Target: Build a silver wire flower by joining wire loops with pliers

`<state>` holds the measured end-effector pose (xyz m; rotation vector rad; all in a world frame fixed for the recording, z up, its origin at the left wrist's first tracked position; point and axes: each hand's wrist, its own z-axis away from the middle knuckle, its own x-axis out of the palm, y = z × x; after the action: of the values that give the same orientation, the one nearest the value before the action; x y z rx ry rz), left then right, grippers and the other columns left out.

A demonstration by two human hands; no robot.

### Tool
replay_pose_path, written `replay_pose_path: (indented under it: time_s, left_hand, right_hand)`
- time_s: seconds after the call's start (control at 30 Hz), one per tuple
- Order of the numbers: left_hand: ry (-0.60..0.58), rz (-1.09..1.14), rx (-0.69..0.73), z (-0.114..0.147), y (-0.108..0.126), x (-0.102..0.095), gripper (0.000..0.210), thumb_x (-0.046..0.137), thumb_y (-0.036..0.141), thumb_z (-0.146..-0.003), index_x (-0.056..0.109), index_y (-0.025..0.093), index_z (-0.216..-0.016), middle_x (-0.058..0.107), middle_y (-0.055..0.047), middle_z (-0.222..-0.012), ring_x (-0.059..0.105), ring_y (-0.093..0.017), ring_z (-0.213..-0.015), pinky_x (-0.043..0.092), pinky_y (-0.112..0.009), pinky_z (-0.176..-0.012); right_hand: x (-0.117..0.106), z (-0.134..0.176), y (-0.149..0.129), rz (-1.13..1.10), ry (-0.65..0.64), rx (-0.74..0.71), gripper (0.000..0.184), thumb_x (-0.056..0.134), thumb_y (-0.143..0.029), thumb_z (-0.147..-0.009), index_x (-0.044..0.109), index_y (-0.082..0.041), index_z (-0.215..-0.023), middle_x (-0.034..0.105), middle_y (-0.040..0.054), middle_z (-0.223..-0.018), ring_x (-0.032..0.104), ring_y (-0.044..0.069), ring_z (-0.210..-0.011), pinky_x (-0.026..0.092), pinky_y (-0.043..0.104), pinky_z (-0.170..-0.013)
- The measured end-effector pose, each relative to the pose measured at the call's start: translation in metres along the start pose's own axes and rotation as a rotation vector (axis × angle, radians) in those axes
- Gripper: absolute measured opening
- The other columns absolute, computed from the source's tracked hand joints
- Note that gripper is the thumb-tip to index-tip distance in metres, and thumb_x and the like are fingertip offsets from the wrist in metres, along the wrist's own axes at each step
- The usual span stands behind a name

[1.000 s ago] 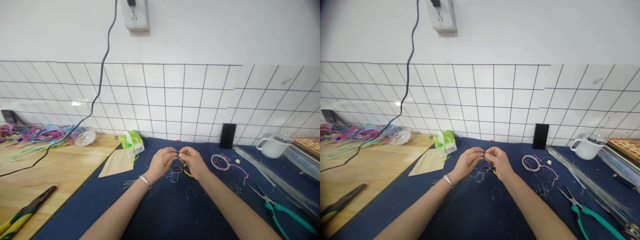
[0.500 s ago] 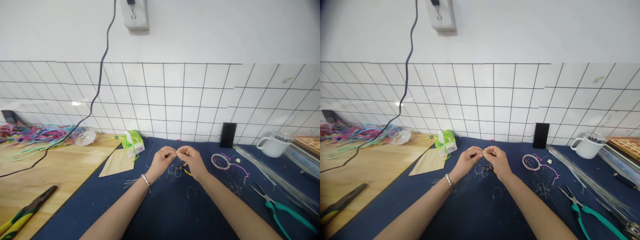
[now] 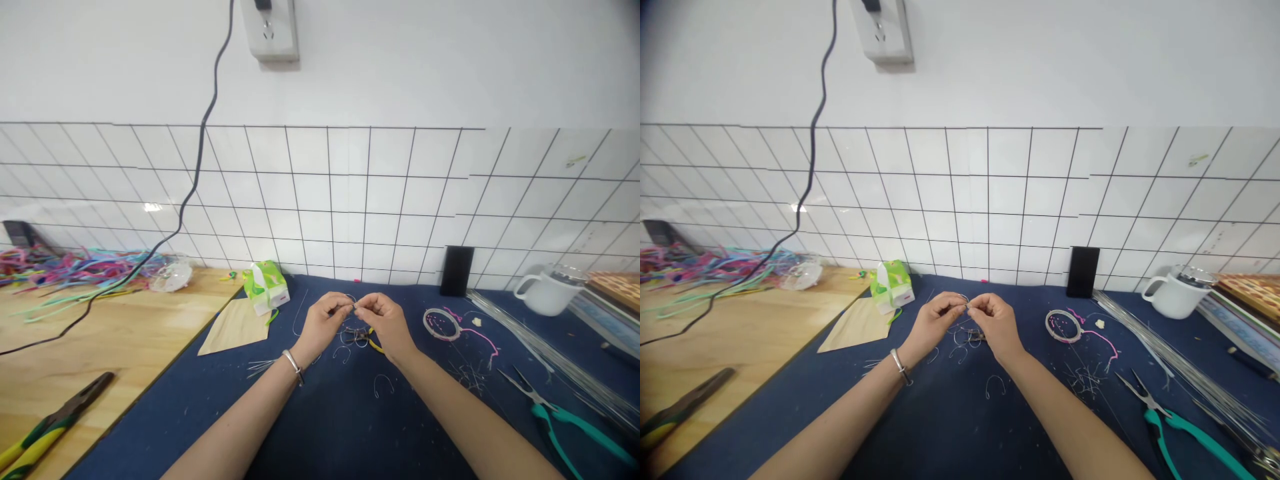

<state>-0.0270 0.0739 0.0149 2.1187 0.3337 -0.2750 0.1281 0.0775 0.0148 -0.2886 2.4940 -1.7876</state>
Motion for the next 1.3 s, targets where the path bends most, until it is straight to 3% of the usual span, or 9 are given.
replay_pose_path:
  time_s: [0.33,0.7,1.3]
  left_hand:
    - [-0.019,-0.016,0.059,0.001,-0.007,0.002,0.014,0.053,0.021,-0.081,0.067,0.02,-0.083,0.063,-0.004,-0.087,0.058,-0.016,-0.083,0.047,-0.029,-0.075]
    - [-0.057,0.203,-0.128,0.006,-0.002,0.004,0.015,0.054,0.028,-0.082,0.06,0.017,-0.091,0.064,-0.002,-0.07,0.063,-0.015,-0.066,0.05,-0.027,-0.066]
    - [-0.004,-0.044,-0.035,0.005,-0.006,0.003,0.014,0.051,0.021,-0.082,0.064,0.018,-0.084,0.063,-0.001,-0.074,0.06,-0.012,-0.061,0.048,-0.024,-0.061]
  right_hand:
    - [0.0,0.0,0.0,-0.039,0.006,0.031,0.014,0.063,-0.023,-0.072,0.058,-0.017,-0.083,0.058,-0.0002,-0.074,0.052,0.011,-0.068,0.042,0.025,-0.066]
    - [0.0,0.0,0.0,-0.127,0.01,0.056,0.014,0.065,-0.022,-0.071,0.058,-0.017,-0.083,0.056,-0.0012,-0.073,0.051,0.01,-0.067,0.041,0.024,-0.065]
    - [0.005,0.001,0.011,-0.342,-0.012,0.174,0.017,0.069,-0.021,-0.069,0.058,-0.017,-0.082,0.055,-0.0013,-0.071,0.051,0.009,-0.061,0.04,0.025,-0.062]
